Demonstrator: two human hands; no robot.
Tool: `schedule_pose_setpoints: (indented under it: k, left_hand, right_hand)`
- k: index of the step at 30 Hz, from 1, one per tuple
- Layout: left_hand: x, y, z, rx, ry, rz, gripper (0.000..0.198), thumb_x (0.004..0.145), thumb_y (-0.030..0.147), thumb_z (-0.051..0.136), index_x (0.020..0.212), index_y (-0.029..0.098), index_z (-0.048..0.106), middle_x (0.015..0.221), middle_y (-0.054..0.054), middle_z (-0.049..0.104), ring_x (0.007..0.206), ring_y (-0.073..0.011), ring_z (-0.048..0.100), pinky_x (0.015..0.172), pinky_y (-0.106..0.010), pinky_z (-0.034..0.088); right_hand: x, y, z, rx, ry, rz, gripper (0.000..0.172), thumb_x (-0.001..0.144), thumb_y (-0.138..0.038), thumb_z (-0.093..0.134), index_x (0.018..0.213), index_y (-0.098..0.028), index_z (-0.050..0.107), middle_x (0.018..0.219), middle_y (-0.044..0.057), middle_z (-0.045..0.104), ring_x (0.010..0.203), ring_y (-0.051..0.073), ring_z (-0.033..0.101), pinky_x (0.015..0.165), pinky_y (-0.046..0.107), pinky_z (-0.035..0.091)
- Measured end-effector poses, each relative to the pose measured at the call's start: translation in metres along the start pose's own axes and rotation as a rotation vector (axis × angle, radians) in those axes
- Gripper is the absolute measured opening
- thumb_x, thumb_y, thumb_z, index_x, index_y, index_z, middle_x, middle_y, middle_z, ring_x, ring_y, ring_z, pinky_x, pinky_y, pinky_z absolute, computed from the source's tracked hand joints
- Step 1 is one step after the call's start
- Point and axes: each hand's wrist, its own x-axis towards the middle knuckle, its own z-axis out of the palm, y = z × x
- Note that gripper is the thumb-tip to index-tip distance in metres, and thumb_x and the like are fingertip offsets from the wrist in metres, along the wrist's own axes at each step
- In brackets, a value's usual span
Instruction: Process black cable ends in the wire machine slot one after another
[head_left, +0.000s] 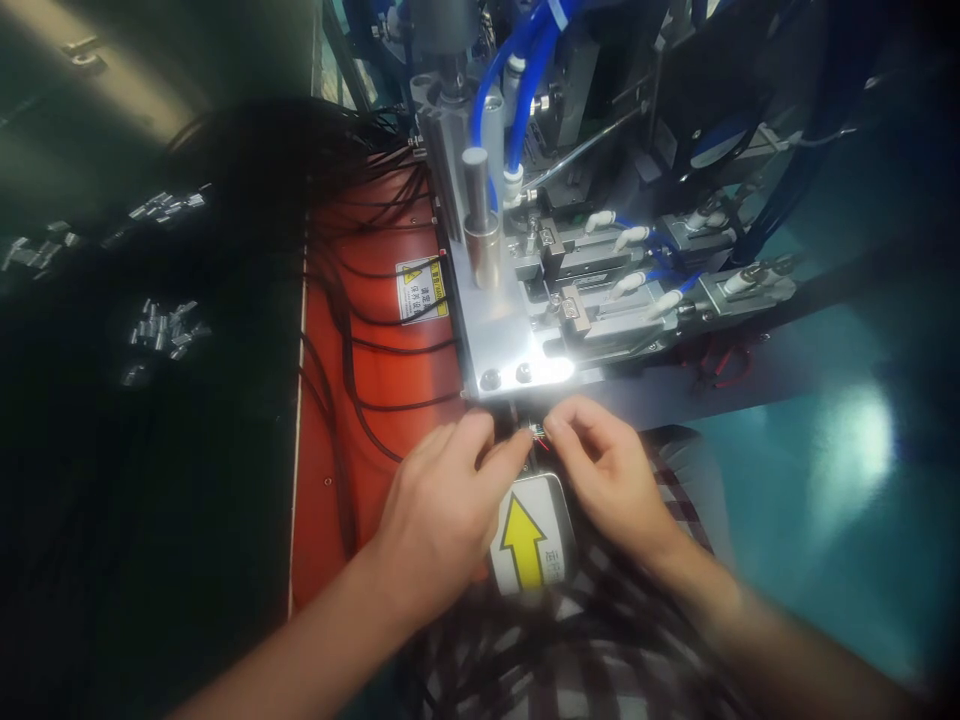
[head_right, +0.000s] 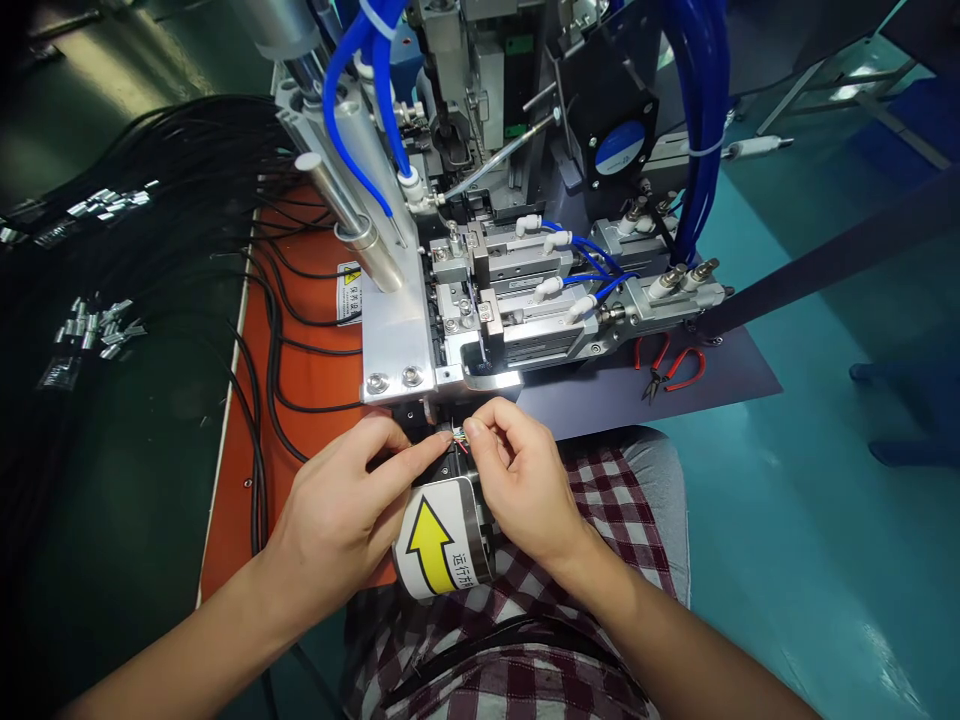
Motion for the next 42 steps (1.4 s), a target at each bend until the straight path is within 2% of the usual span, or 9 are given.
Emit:
schedule_pose_setpoints:
  k: [9,16,27,35,42]
  left_hand:
    - [0.0,0.001,-0.001,0.029,-0.012,0.01,0.03,0.088,0.007,0.048,0.11,0.006,0.068,0.074,-0.007,0.053,0.062,-0.0155,0.049,0.051,-0.025,0.042]
    - [-0.002,-0.001,0.0,0.031,-0.052,0.025,0.032,0.087,0.008,0.049,0.113,0.007,0.067,0.076,-0.007,0.054,0.064,-0.017,0.048,0.053,-0.028,0.041]
    - [0.0,-0.001,-0.001,0.024,-0.059,-0.001,0.032,0.089,0.009,0.045,0.11,0.009,0.069,0.076,-0.006,0.053,0.063,-0.0153,0.049,0.051,-0.025,0.043]
    - [0.0,-0.001,-0.001,-0.002,-0.061,-0.007,0.032,0.09,0.009,0.043,0.111,0.009,0.067,0.077,-0.006,0.054,0.064,-0.0149,0.051,0.052,-0.025,0.045]
    - [0.0,0.0,-0.001,-0.014,-0.056,-0.018,0.033,0.087,0.006,0.044,0.11,0.009,0.068,0.076,-0.007,0.054,0.063,-0.015,0.052,0.053,-0.024,0.046]
  right_hand:
    - [-0.002,0.0,-0.002,-0.011,-0.014,0.012,0.025,0.094,-0.027,0.049,0.071,-0.02,0.048,0.067,-0.003,0.045,0.062,0.012,0.042,0.059,0.026,0.036]
    - [-0.002,-0.002,-0.001,-0.124,0.019,-0.019,0.024,0.094,-0.027,0.048,0.071,-0.02,0.048,0.067,-0.003,0.047,0.063,0.013,0.043,0.059,0.027,0.035]
    - [-0.001,-0.004,0.0,-0.024,-0.007,0.054,0.026,0.093,-0.027,0.049,0.069,-0.02,0.047,0.066,-0.003,0.044,0.062,0.012,0.041,0.059,0.026,0.036]
    - [0.0,-0.002,-0.008,0.063,-0.063,0.131,0.024,0.092,-0.033,0.051,0.073,-0.019,0.053,0.07,-0.001,0.05,0.066,0.013,0.046,0.059,0.024,0.04]
    - [-0.002,-0.005,-0.01,0.058,-0.017,0.169,0.019,0.085,-0.034,0.057,0.076,-0.017,0.059,0.074,0.002,0.058,0.07,0.016,0.052,0.056,0.025,0.042]
